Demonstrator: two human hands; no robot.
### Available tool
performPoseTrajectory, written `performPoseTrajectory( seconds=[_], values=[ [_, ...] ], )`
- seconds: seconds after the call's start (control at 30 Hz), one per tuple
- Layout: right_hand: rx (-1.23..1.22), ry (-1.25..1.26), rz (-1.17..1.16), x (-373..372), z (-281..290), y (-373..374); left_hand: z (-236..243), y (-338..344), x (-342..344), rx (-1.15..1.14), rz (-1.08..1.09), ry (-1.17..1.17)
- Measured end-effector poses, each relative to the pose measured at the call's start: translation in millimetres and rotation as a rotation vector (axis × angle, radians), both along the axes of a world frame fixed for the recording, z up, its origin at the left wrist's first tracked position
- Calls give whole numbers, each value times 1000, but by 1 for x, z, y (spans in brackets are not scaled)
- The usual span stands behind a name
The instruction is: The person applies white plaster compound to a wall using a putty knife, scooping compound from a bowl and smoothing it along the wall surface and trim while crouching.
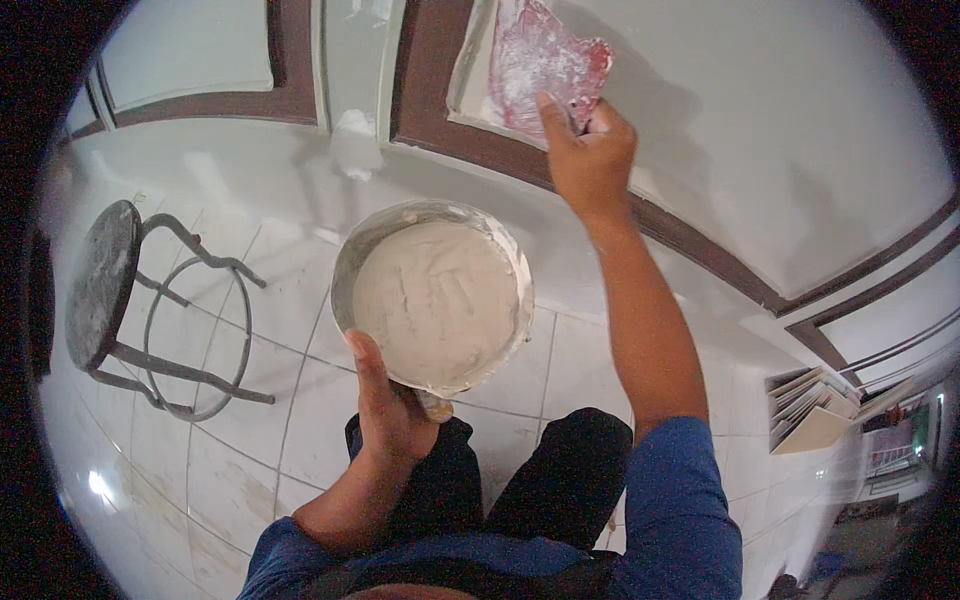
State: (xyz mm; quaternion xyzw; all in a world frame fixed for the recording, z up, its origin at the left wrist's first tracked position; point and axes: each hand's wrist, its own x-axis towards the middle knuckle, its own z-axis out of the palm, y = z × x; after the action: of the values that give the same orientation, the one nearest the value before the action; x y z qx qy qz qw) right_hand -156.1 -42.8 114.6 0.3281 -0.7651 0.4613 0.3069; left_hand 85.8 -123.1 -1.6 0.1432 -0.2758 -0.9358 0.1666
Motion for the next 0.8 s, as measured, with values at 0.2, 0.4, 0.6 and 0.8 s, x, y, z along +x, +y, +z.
performPoseTrajectory(
  seconds=[0.2, 0.4, 0.6, 0.8],
  values=[
    [682, 253, -75, 11, 67, 30, -3, -5, 6, -33, -92, -18],
    [1033, 182, -92, -1, 94, 15, -2, -6, 7, 116, -135, 55],
    [963, 73, -8, -28, 81, 13, 4, -3, 4, 100, -81, 76],
    [1000, 91, 14, -34, 80, 10, 1, -4, 5, -15, -102, 3]
  ],
)
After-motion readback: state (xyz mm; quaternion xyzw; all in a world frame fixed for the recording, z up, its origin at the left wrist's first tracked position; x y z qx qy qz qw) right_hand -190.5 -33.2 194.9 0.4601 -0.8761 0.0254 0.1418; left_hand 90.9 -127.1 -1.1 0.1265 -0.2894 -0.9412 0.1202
